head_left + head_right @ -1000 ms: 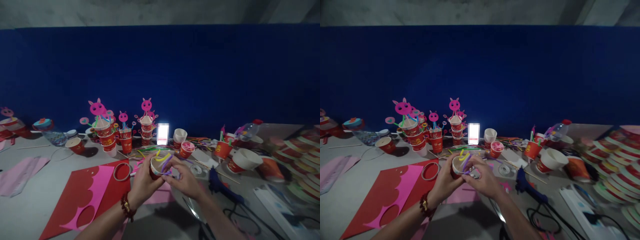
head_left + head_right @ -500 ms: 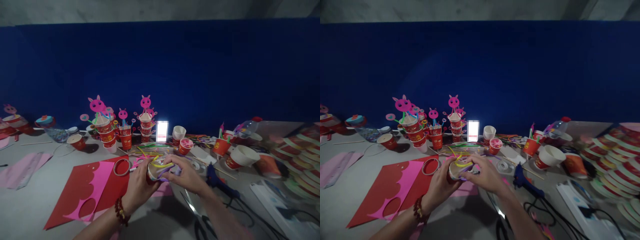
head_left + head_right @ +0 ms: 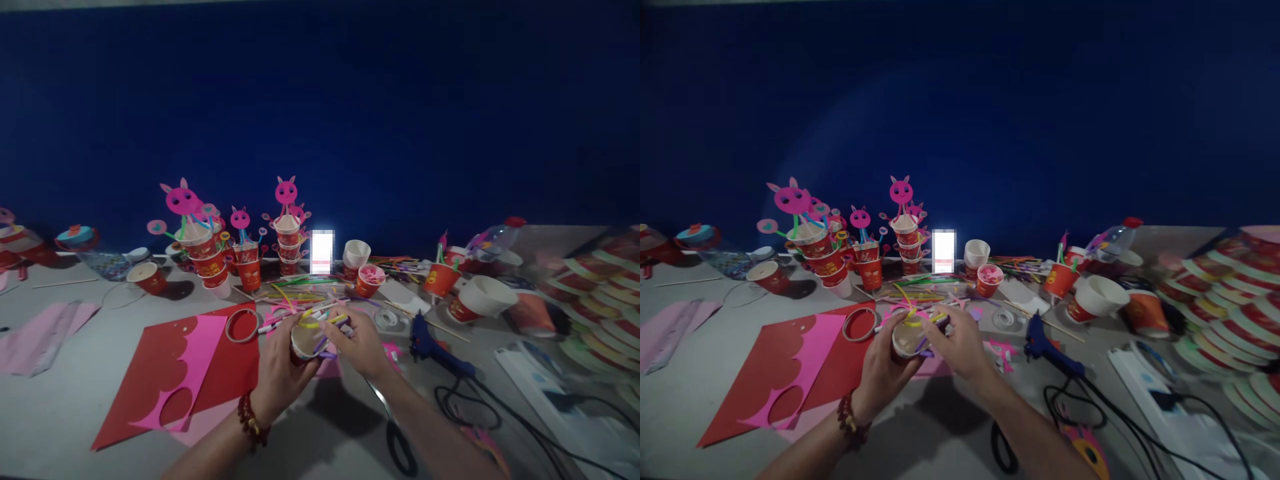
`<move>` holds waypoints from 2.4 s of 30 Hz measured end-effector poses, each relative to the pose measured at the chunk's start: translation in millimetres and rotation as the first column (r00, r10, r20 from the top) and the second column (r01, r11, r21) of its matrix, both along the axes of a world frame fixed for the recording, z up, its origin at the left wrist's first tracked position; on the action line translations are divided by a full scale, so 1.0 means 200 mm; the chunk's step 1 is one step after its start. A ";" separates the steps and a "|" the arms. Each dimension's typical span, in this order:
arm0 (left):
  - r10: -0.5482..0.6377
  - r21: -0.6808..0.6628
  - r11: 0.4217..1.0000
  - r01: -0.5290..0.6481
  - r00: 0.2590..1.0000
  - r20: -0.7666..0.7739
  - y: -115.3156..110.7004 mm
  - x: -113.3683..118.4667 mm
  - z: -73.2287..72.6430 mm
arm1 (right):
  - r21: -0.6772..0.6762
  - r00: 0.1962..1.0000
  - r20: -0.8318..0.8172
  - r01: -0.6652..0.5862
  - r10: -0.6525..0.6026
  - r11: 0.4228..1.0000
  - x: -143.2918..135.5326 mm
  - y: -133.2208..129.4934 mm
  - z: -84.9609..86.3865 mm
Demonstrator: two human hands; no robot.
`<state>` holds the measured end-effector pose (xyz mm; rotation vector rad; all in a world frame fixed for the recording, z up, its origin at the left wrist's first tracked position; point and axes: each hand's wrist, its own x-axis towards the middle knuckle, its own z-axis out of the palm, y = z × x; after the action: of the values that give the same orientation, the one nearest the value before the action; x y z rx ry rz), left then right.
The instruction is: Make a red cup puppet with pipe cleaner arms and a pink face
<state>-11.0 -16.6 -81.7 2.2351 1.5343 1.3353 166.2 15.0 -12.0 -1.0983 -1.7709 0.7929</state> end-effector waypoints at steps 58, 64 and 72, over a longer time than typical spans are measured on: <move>-0.093 -0.057 0.992 0.109 0.965 0.243 -0.04 0.01 -0.06 | 0.212 0.985 0.107 -0.156 0.136 0.965 0.07 -0.17 -0.14; -0.288 -0.073 0.927 0.368 0.824 0.488 -0.05 0.01 0.00 | 0.195 0.995 0.047 -0.099 0.092 0.976 0.13 -0.13 -0.21; -0.236 -0.136 0.832 0.538 0.566 0.790 -0.04 0.05 -0.01 | 0.077 0.979 -0.136 -0.141 0.150 0.987 0.18 -0.11 -0.28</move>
<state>-0.2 -25.3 -83.0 1.3602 0.8011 1.3983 202.7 -6.0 -67.2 -0.8542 -1.7590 0.8709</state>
